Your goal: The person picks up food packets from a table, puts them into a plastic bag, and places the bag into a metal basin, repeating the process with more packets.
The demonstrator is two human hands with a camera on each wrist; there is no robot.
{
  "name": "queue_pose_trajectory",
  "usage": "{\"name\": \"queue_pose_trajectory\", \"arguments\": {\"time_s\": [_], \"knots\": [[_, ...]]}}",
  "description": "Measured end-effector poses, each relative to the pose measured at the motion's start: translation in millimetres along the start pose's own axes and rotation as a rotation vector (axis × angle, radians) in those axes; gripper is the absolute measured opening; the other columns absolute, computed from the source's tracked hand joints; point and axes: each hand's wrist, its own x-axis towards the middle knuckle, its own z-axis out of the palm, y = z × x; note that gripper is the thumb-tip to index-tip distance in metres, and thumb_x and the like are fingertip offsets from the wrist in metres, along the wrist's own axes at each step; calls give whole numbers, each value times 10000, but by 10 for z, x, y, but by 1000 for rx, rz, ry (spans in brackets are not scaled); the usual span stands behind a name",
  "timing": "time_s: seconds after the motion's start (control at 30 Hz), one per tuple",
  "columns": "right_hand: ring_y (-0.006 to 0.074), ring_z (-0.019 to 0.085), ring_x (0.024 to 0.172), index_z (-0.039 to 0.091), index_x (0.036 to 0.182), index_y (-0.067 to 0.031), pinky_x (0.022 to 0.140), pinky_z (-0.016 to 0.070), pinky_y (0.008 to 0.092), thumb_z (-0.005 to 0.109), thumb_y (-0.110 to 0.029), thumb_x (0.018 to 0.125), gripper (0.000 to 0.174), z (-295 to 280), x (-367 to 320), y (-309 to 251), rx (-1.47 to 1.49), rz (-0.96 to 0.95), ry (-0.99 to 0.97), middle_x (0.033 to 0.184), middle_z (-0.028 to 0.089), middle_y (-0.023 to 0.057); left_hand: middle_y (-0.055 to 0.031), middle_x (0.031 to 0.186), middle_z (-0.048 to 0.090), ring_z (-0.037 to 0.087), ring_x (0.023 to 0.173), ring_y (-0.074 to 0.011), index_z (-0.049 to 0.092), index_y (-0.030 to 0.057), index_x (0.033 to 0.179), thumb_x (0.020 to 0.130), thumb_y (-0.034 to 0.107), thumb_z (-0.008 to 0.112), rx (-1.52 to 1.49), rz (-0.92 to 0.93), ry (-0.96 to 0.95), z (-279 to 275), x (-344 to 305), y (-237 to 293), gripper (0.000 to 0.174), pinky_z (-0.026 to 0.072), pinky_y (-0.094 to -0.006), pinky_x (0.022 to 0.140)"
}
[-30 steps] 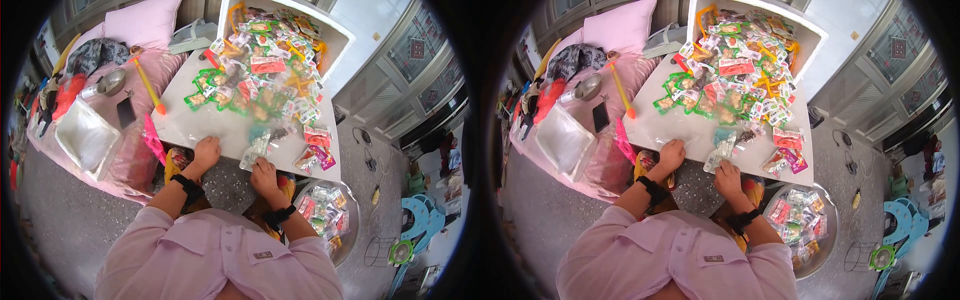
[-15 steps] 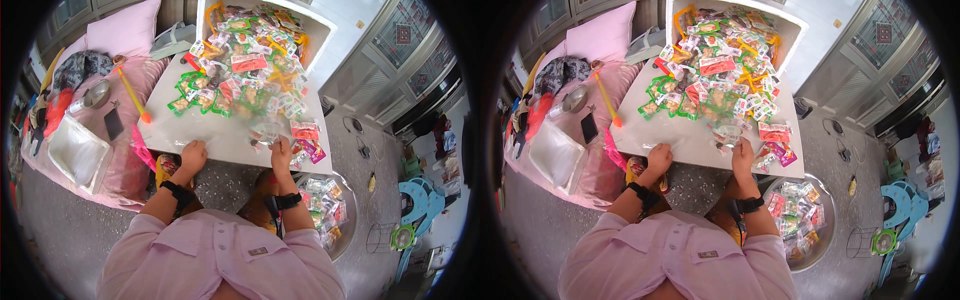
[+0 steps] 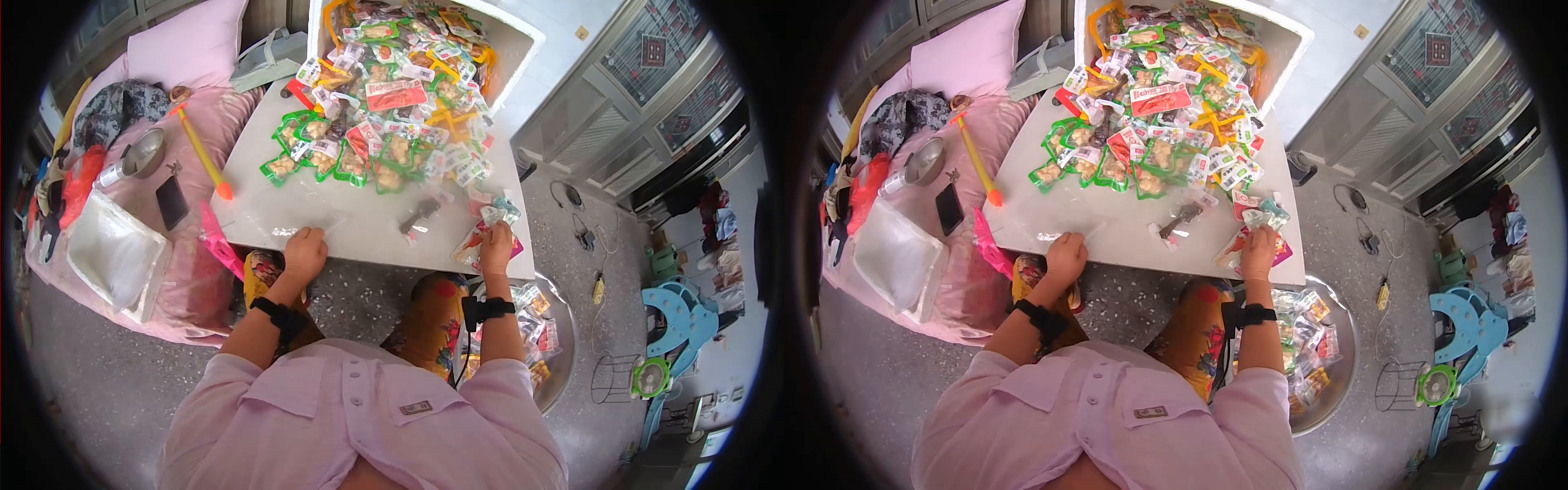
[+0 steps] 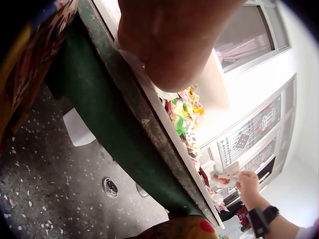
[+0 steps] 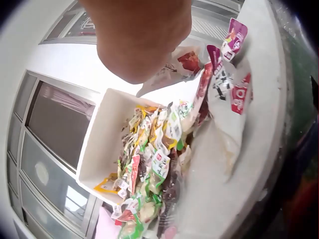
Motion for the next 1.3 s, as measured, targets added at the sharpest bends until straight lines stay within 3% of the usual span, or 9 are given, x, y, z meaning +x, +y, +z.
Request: {"name": "queue_pose_trajectory", "arguments": {"time_s": [0.3,0.5,0.6,0.7,0.8,0.9,1.1,1.23,1.3], "knots": [[347,495,865,514,751,10,754,410,394,487,-5,696,64,33,-72,29,-3,73,-40,943,516,194,-133,676,493,503,632,-325,486,51,711,642,63,518,-8,20,-8,17,-5,-32,77,420,-412,565],[304,501,880,536,786,-27,732,406,414,532,-79,652,143,-24,-48,-11,-231,113,-154,931,532,128,-128,681,498,508,633,-321,492,55,724,642,63,523,8,9,-14,54,-16,-64,89,422,-412,563],[281,473,946,542,818,-56,756,374,467,572,-150,625,217,-56,93,-161,-214,96,-159,936,523,109,-128,680,498,508,629,-319,492,56,724,641,62,525,8,18,-23,29,-10,-50,89,423,-411,557],[287,427,1018,543,847,-75,805,312,534,591,-192,610,269,21,298,-246,-156,210,-288,963,511,108,-128,671,496,508,625,-318,489,57,716,639,62,527,14,21,-14,25,-2,-42,86,423,-409,552],[299,392,1060,565,850,-79,843,257,565,584,-224,625,268,133,457,-325,-347,214,-422,1033,497,123,-127,662,493,508,624,-317,487,58,709,640,65,528,19,13,-19,43,-9,-59,80,425,-405,552],[302,413,1047,586,845,-75,864,225,576,543,-230,668,239,347,517,-252,-509,120,-400,1049,505,136,-127,658,493,509,625,-318,482,59,700,644,69,525,19,15,-10,63,-17,-78,72,426,-403,556],[268,548,843,588,807,-58,794,341,477,447,-151,728,186,501,664,-262,-532,85,-615,868,586,94,-131,663,496,508,627,-322,466,60,685,650,78,521,42,-5,-47,12,-1,-23,68,424,-407,566],[268,548,742,523,746,-59,680,408,388,462,-88,697,84,496,624,-364,-308,-79,-232,768,567,95,-133,668,497,507,630,-321,468,59,689,652,80,518,36,-6,-58,23,6,-36,65,423,-410,570],[288,537,727,503,756,-46,638,421,390,478,-55,685,76,452,611,-511,-161,-120,-114,756,552,112,-134,669,497,507,633,-321,469,59,692,654,77,516,34,-3,-58,7,7,-20,63,422,-411,570]]}}
